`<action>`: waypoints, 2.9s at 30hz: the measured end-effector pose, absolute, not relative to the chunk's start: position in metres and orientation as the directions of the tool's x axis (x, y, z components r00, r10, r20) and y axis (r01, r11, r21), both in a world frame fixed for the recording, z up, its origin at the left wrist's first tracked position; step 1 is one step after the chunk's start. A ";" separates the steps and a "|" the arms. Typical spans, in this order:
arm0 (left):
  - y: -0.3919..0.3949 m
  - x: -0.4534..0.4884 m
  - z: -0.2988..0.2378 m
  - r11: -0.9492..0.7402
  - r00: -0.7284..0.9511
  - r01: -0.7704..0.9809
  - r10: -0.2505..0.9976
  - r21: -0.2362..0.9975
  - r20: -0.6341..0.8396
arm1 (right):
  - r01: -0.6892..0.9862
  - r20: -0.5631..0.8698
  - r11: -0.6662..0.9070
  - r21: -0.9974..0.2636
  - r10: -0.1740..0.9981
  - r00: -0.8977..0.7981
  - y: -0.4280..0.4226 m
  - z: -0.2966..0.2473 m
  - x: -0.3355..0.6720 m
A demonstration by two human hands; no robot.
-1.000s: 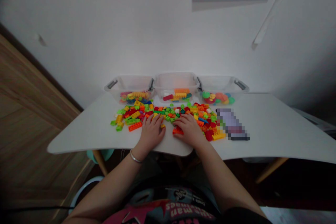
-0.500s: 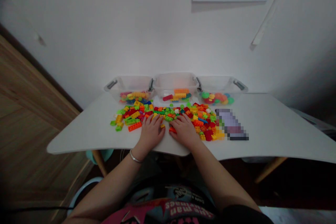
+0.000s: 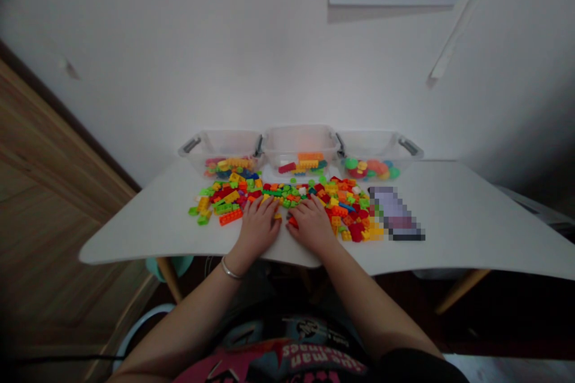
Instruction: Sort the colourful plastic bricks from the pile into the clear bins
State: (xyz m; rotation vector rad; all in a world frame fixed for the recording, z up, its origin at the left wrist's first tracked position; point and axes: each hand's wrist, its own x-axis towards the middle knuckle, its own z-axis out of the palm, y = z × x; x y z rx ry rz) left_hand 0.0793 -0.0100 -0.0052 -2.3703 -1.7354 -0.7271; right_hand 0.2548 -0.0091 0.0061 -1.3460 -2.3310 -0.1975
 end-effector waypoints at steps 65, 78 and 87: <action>-0.008 0.077 -0.005 -0.247 0.128 0.938 0.900 0.244 0.417 | 0.774 0.450 -0.166 -0.611 0.732 0.511 0.122 0.076 0.411; -0.009 0.078 -0.002 -0.229 0.123 0.944 0.911 0.238 0.393 | 0.769 0.648 0.178 -0.614 0.670 0.362 0.095 0.078 0.407; -0.010 0.078 -0.001 -0.226 0.116 0.943 0.911 0.244 0.395 | 0.794 0.578 0.352 -0.495 0.816 -0.002 0.025 0.039 0.347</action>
